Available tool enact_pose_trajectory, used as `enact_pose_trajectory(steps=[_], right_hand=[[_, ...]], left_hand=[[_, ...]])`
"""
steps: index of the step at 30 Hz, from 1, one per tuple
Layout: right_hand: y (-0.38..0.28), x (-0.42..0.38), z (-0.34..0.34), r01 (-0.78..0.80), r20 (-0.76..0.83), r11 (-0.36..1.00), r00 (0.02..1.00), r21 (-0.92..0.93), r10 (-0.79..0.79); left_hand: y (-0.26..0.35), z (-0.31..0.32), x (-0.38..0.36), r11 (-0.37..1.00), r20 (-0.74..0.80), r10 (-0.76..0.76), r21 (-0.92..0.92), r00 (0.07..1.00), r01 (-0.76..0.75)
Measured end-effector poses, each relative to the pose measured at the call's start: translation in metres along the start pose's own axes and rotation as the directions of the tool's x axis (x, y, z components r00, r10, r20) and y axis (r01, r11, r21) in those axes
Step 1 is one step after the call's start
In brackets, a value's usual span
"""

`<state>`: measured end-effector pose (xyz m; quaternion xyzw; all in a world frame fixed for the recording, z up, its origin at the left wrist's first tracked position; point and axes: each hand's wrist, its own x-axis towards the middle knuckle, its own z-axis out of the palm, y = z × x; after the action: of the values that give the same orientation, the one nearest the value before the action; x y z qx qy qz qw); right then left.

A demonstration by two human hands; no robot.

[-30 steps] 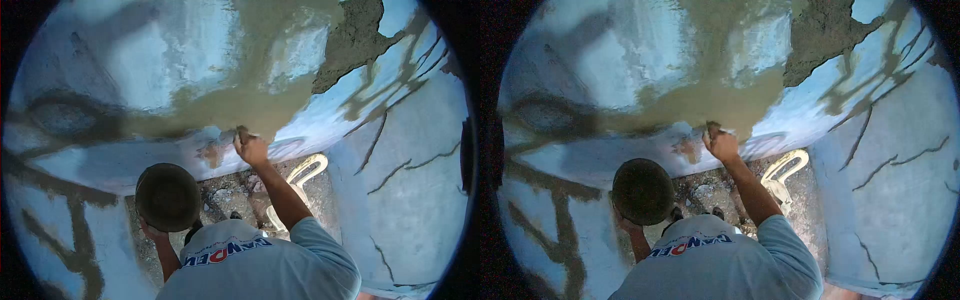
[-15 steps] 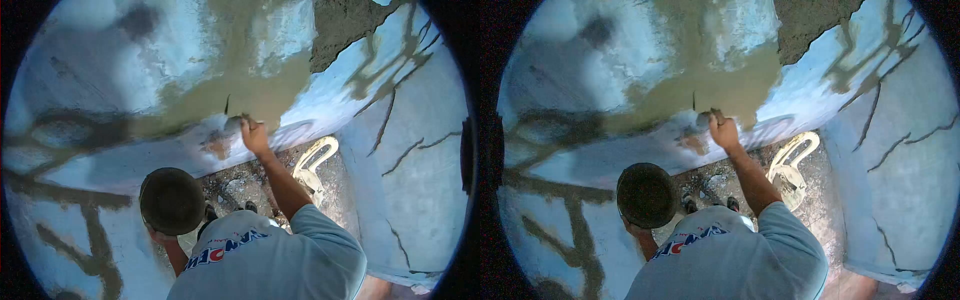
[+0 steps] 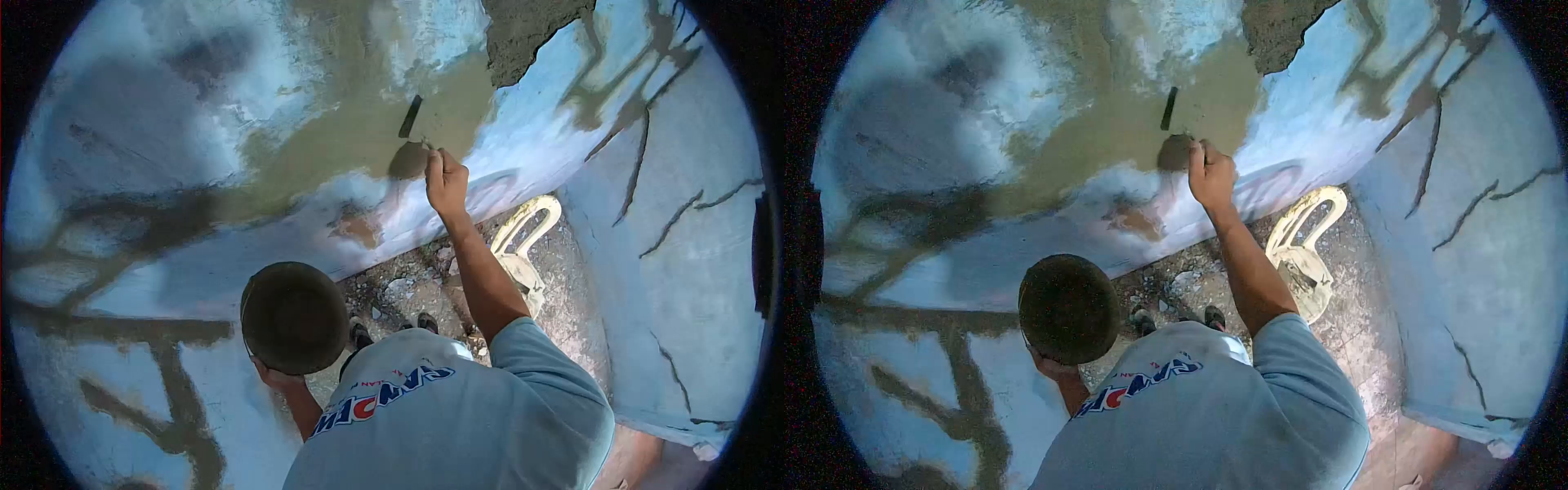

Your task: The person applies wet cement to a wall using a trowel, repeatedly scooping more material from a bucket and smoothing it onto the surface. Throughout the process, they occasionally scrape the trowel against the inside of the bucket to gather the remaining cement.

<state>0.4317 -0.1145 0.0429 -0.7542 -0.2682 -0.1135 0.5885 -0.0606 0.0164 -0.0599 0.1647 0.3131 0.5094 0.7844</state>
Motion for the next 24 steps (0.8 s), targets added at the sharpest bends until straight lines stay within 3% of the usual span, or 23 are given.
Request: enact_pose_trajectory(steps=[3,4,7,10,13,16,17,18,21,24], right_hand=[[-0.035,-0.007,0.01,0.199,-0.037,0.977,0.979,-0.074,-0.202],[-0.036,-0.013,0.016,0.176,0.01,0.981,0.984,-0.083,-0.176],[0.0,-0.049,0.048,0.265,0.34,0.89,0.931,-0.371,-0.135],[0.013,-0.076,0.055,0.422,0.632,0.775,0.774,-0.47,-0.038],[0.017,-0.087,0.043,0.396,0.575,0.83,0.81,-0.392,-0.114],[0.022,-0.06,0.041,0.372,0.182,0.905,0.923,-0.204,-0.338],[0.006,-0.046,0.035,0.243,0.167,0.952,0.963,-0.185,-0.213],[-0.018,-0.025,0.031,0.362,-0.03,0.93,0.931,-0.067,-0.365],[-0.029,-0.005,0.029,0.205,0.009,0.978,0.979,-0.029,-0.205],[0.008,-0.032,0.052,0.275,0.179,0.922,0.956,-0.272,-0.233]], left_hand=[[0.0,-0.003,-0.001,1.0,0.035,-0.015,-0.016,0.999,0.016],[0.001,-0.007,0.0,0.999,0.057,-0.029,-0.027,0.998,0.03],[0.003,-0.007,-0.01,0.999,0.119,-0.04,0.014,0.992,0.038],[0.003,-0.027,0.002,0.999,0.151,-0.026,0.032,0.988,0.022],[0.008,-0.031,-0.002,0.999,0.145,0.035,-0.004,0.989,-0.035],[0.014,-0.033,-0.008,1.0,0.141,0.028,-0.004,0.99,-0.028],[0.014,-0.035,-0.009,1.0,0.138,0.021,-0.002,0.99,-0.02],[0.016,-0.037,-0.009,1.0,0.141,0.02,-0.001,0.99,-0.02],[0.018,-0.039,-0.01,1.0,0.165,0.008,0.0,0.986,-0.008],[0.018,-0.04,-0.01,1.0,0.204,-0.012,0.0,0.979,0.013]])
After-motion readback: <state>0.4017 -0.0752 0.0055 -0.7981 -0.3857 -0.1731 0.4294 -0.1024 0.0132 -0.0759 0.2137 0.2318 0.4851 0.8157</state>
